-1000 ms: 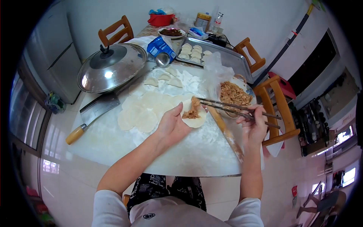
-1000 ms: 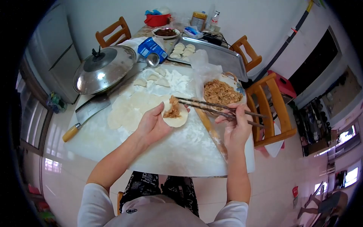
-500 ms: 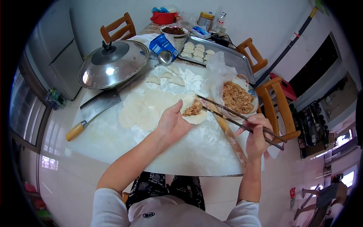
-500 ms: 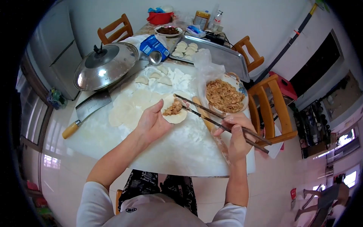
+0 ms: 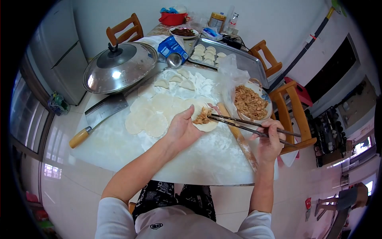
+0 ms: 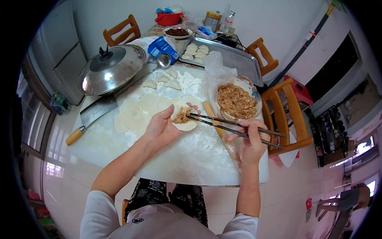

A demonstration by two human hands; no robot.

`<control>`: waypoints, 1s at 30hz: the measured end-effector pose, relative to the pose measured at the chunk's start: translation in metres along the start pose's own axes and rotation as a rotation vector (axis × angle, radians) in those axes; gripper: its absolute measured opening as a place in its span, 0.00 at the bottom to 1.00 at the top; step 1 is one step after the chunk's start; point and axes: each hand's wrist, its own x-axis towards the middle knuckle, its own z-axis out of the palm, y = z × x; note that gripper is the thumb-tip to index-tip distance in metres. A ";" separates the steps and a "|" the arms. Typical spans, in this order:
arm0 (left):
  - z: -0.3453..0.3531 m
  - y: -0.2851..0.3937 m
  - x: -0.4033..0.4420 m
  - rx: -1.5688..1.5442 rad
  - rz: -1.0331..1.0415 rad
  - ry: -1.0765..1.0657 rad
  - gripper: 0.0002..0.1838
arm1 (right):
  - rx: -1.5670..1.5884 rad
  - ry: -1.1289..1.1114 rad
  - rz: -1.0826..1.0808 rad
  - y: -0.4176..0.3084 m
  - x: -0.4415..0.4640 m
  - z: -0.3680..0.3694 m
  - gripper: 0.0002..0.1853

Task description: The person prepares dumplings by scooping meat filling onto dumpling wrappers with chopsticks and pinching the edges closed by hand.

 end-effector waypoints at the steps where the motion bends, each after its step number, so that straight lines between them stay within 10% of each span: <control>1: -0.001 0.000 0.000 0.002 -0.014 -0.014 0.27 | 0.002 -0.001 0.000 0.000 0.001 -0.003 0.14; 19: 0.000 -0.002 -0.001 0.067 0.004 -0.001 0.27 | 0.103 0.314 0.104 0.008 0.002 0.001 0.13; 30: -0.002 -0.003 0.001 0.064 -0.042 -0.046 0.28 | -0.020 -0.137 0.008 -0.014 -0.001 0.002 0.12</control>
